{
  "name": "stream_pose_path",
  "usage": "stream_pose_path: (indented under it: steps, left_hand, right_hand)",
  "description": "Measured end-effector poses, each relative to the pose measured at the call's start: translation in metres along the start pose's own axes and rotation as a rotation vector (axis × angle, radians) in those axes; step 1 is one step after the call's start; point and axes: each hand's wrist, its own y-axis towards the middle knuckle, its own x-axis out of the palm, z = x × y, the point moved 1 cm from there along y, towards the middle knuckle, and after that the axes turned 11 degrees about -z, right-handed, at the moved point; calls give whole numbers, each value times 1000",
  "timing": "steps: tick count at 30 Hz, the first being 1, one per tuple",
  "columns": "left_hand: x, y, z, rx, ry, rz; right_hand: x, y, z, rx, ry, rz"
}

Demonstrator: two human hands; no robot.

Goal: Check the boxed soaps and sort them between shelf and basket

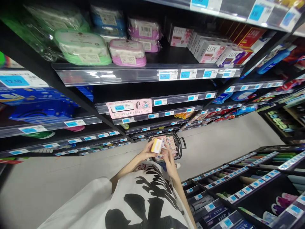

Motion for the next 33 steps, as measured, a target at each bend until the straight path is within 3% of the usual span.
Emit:
stream_pose_path:
  steps: [4,7,12,23,29,33]
  left_hand:
    - [1,3,26,73,307,-39]
    - [8,4,41,84,463,-39]
    - [15,6,50,93,533,-42]
    - [10,7,43,96,563,-21]
    - [15,5,46,242,726,-39]
    - [13,6,44,297,559,88]
  right_hand:
    - [4,3,-1,63,455,-48]
    - [6,0,-11,70,604,-53]
    - [7,-4,-19,124,576,-73]
    - [6,1,-21,128,701,-86]
    - [10,12,-2,45,675,123]
    - [10,17,3,-101,613,194]
